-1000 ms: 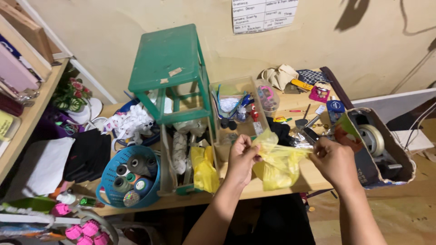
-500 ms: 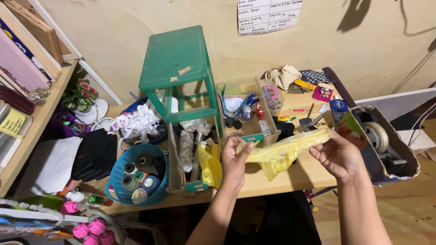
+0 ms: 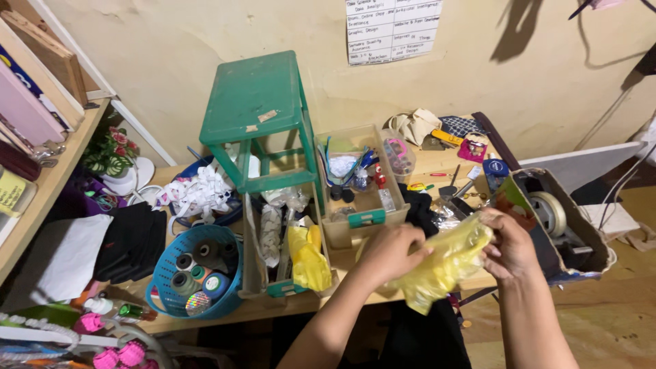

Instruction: The person organizes various craft and sewing supplies on a desk, handling thread spools, small plastic containers, and small metal parts. The person places items into a yellow plastic bag and sorts other items into organizers.

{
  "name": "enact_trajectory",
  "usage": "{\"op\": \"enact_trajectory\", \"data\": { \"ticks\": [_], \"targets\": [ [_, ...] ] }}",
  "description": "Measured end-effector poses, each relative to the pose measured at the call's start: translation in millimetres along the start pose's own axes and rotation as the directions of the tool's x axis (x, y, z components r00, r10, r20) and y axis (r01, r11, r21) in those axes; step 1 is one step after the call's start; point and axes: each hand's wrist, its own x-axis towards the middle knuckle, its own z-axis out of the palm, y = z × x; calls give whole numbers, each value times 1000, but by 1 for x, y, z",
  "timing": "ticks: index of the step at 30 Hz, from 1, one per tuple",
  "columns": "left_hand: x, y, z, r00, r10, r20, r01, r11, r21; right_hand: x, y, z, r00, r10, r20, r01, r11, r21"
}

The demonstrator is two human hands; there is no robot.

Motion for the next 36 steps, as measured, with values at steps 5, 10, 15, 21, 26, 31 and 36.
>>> {"op": "enact_trajectory", "data": {
  "ticks": [5,10,15,21,26,31,36],
  "targets": [
    [9,-7,42,932,-289,220,315,944,-96,-12,-28,16,833,-549,-66,232,456,-859],
    [26,-4,77,930,-362,59,366,905,-216,-54,-5,67,578,-447,683,704,-151,-694],
    [46,-24,110,858,-486,169,457,571,-682,-36,-3,56,955,-195,223,196,-149,-969],
    [50,-42,101,830,-514,215,325,132,-937,-32,-12,25,970,-226,-87,-108,-80,-991],
    [36,-19,112,825,-451,341,418,80,-905,-30,7,2,948,-276,-155,94,713,-694],
    [23,-15,129,850,-403,340,384,32,-923,-24,21,0,954,-263,-143,187,895,-404],
    [19,-25,113,789,-459,409,455,-11,-890,-20,11,-8,925,-358,-127,244,816,-524]
  ]
}}
